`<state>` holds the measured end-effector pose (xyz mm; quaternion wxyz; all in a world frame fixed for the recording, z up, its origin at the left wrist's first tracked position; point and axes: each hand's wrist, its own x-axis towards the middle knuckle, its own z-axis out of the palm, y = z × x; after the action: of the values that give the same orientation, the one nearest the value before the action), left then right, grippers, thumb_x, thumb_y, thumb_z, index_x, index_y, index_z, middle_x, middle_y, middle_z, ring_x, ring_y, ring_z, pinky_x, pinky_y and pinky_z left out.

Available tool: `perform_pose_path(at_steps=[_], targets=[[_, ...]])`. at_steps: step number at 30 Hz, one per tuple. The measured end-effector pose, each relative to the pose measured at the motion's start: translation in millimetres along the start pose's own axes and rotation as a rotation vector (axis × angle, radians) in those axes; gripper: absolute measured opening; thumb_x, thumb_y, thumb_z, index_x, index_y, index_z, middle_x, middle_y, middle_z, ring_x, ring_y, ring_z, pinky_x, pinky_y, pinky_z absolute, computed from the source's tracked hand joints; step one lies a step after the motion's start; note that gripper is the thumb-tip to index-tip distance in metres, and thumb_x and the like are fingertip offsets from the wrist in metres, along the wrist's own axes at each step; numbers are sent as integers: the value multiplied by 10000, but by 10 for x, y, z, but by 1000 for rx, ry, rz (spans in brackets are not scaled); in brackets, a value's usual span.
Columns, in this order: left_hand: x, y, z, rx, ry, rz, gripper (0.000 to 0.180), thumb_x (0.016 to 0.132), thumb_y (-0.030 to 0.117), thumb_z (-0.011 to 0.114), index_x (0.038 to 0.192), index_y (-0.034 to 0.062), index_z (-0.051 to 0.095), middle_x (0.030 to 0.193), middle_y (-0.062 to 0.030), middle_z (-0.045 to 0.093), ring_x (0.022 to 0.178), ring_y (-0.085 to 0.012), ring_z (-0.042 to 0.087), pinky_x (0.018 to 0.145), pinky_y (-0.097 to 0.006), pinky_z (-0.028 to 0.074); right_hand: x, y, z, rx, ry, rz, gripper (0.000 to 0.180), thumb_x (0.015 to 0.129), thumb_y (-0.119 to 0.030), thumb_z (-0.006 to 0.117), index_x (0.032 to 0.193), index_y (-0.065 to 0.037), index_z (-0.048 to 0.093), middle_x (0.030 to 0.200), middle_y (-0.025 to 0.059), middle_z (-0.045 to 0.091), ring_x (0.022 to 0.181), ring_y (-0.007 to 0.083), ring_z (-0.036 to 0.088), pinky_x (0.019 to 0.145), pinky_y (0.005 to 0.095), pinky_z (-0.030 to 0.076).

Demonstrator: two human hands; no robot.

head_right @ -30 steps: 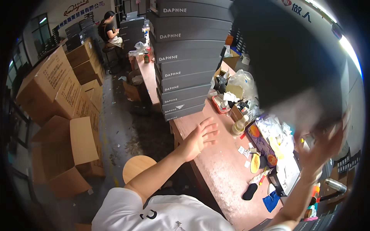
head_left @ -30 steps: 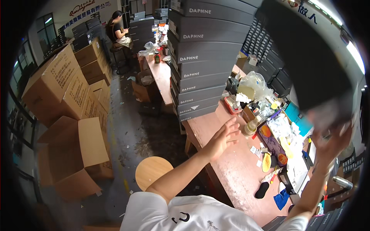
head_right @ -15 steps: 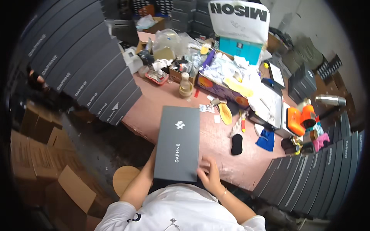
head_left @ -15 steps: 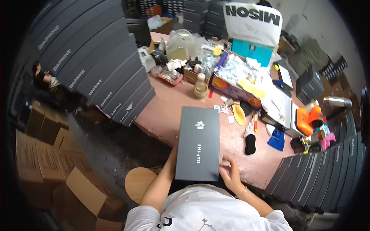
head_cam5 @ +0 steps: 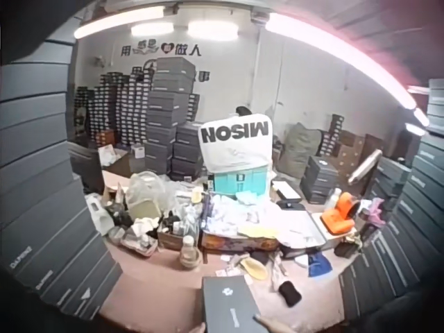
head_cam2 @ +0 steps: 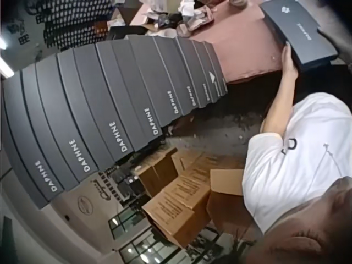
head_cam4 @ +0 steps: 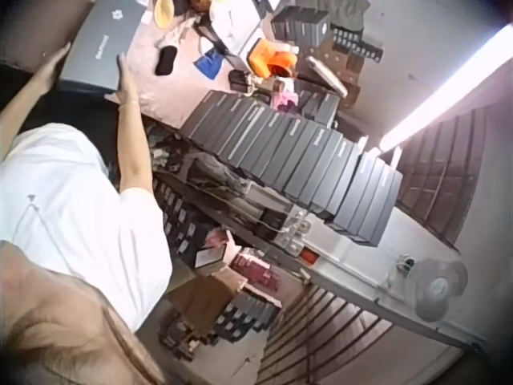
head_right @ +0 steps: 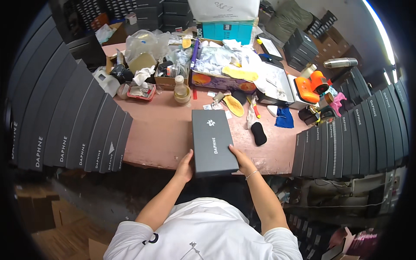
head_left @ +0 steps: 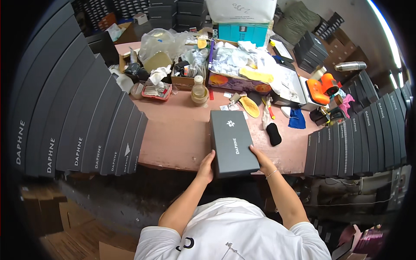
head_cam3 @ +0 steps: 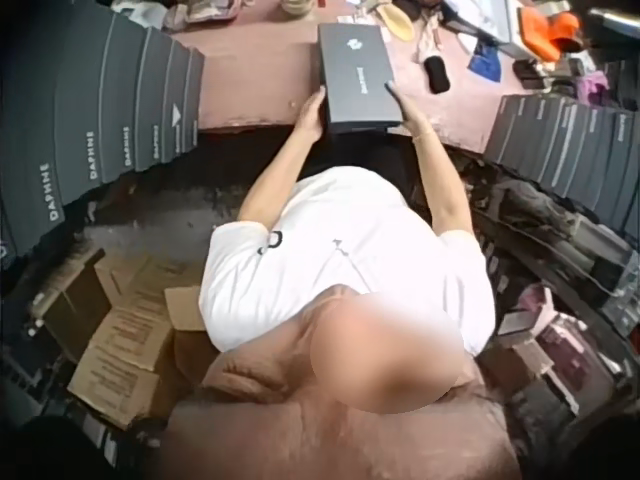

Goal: Packing finished high-heeled shoes into boxes with protective paper and foam inserts.

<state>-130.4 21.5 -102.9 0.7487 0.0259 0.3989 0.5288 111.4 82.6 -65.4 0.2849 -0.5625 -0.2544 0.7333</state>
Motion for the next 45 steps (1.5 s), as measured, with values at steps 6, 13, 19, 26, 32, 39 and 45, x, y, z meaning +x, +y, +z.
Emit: perform_pose_path(at_steps=[6,13,19,26,32,39,45], targets=[[-16,708,-252,484,-90,435,781,895,417,623,1450,-1,265,1503,-199,253,1405,-266,227,1138,-381,185,-145,-13,645,382,40,-139,374,884,-319,626,1099,-16,581,1012,115,629,886,204,628,760,309,517],[-210,1075,-591,1216,116,448,922,787,192,712,1476,27,122,1385,-273,406,1264,-355,442,1023,-407,367,-269,506,1351,-975,-403,-562,709,784,-348,743,1328,-26,425,1219,233,522,1086,342,539,911,382,442],[-332,867,-1269,1805,614,765,617,806,62,636,1371,2,394,1151,-205,600,1058,-311,587,908,-382,456,81,303,231,-1489,278,-655,490,738,-211,726,1165,-86,520,1409,189,366,1298,390,323,1035,563,253],[-634,212,197,1303,-493,233,328,844,140,671,1137,5,607,1038,-119,634,860,-189,647,791,-295,509,69,246,339,-1257,257,-707,187,826,-82,584,998,-51,518,1255,207,512,1020,423,549,841,524,445],[77,-986,600,1248,-847,565,329,864,180,621,1144,10,589,1219,-182,532,1132,-345,523,983,-381,412,-355,48,1781,-1194,-344,-1096,173,839,-70,505,995,-9,548,1167,194,579,965,330,614,821,416,506],[633,238,-434,288,452,395,408,972,223,522,1292,-21,452,1253,-144,519,1129,-200,529,962,-317,430,-230,-225,880,-778,34,-784,355,807,-117,645,1120,20,547,1076,208,621,865,323,653,739,400,527],[211,16,328,415,69,414,368,959,160,542,1279,-7,471,1219,-114,534,1083,-190,550,924,-327,470,829,2,705,-1071,173,-474,468,761,-169,705,1133,34,506,896,239,651,816,381,654,705,449,515]])
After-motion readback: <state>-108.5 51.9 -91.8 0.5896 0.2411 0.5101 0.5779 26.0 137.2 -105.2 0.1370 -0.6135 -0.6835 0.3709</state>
